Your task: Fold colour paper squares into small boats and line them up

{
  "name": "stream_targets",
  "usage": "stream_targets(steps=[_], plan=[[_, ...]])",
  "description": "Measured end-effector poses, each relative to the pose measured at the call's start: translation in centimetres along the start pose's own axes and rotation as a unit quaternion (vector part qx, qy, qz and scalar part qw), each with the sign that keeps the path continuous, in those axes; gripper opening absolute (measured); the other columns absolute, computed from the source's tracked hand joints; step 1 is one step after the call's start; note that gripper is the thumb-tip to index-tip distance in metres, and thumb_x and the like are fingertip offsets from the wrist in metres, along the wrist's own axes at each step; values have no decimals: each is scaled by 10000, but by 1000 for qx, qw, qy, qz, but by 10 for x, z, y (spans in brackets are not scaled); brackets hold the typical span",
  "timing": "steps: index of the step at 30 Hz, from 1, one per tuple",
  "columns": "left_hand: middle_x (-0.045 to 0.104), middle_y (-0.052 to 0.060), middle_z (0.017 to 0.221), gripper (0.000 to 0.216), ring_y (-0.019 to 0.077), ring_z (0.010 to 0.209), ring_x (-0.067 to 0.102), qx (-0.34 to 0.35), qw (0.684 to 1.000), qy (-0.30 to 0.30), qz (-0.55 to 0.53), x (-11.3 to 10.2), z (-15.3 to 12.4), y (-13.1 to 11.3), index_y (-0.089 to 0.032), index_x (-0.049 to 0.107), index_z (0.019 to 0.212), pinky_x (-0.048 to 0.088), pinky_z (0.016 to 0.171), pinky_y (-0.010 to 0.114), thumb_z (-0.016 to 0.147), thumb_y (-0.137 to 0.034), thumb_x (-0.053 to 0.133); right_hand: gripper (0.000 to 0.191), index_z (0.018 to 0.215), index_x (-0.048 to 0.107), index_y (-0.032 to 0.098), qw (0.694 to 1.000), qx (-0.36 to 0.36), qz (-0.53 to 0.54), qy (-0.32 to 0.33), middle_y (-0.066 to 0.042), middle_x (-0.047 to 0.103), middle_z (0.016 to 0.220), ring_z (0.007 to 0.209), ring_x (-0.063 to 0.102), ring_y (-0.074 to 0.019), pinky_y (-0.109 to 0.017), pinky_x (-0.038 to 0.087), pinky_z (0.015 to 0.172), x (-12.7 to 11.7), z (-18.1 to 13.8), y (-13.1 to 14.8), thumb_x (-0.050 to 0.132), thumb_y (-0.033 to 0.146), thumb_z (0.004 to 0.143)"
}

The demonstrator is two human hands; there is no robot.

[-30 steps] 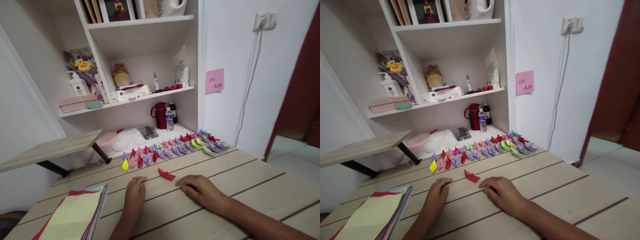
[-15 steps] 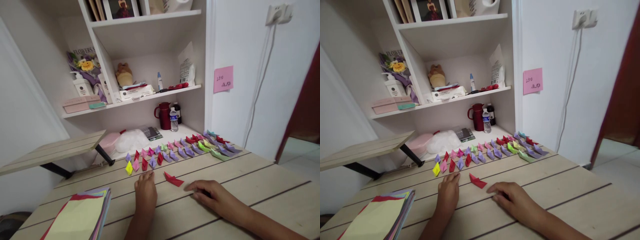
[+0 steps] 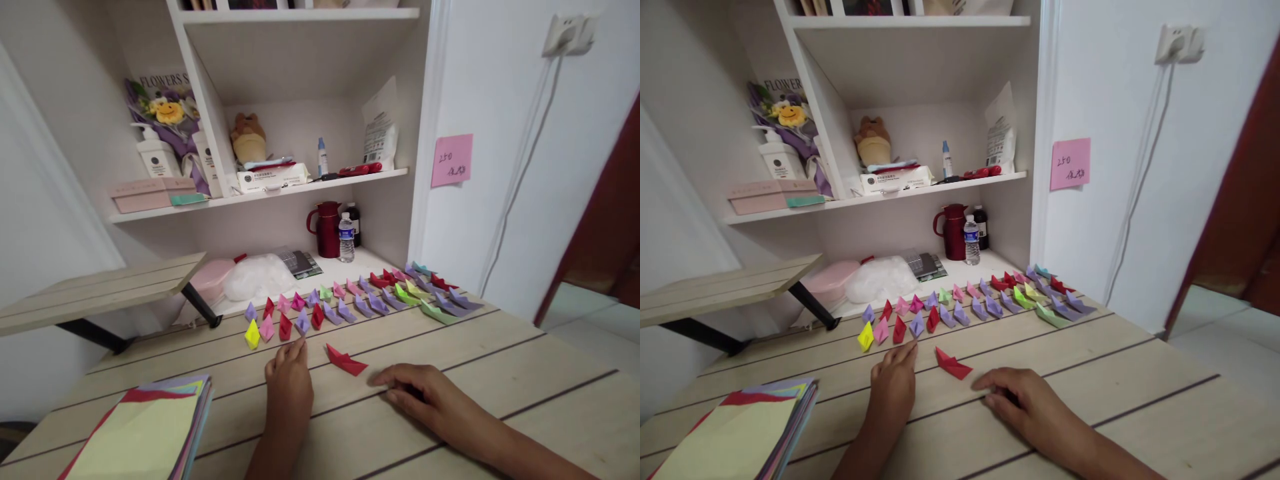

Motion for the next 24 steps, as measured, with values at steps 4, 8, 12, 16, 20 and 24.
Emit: stream_targets(steps=[4,8,12,16,20,24], plan=[[493,7,1480,619,224,1296,436,0,1000,4,6,1,0,-1,-245,515,1364,337,985,417,807,-7,386,249,1085,705,255,1000,3,-5,0,-57,731,1051,953,667,-243,-338,497,883,0,0,-2,529,328,924],[489,-5,1483,633,218,1301,431,4,1000,6,12,0,-1,-1,-239,504,1372,342,980,418,801,0,373,235,1092,696,274,1000,-2,-4,3,-38,724,1083,978,661,-232,-325,492,887,0,-1,-3,530,309,929],[484,-8,1486,646,233,1297,432,4,1000,8,16,0,-1,-2,-239,511,1369,346,968,436,793,13,362,217,1071,699,260,1000,-8,5,5,-34,729,1060,966,666,-220,-307,494,875,-1,-1,1,545,271,918],[463,-13,1501,659,242,1306,424,7,1000,12,19,-1,-1,-2,-242,502,1378,344,963,438,793,18,349,205,1038,709,237,1000,-22,17,13,-37,733,1033,946,672,-209,-291,500,855,-3,-1,6,548,243,912],[467,-12,1498,661,233,1306,425,5,1000,17,23,-1,0,-3,-254,499,1380,342,965,427,795,16,351,212,1047,711,231,1000,-19,20,14,-45,731,1037,955,670,-209,-295,499,864,-3,-2,8,544,253,918],[470,-9,1496,652,225,1311,419,-1,1000,17,21,0,0,-3,-266,502,1376,335,976,417,794,0,377,217,1051,709,233,999,-17,15,24,-48,727,1041,956,668,-209,-297,497,865,-3,-3,9,537,277,928]])
Point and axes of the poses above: each hand's wrist, its own z-axis towards the middle knuckle, its own x-axis out of the palm, y = z × x, the point moved 3 cm from there along z, towards the middle knuckle
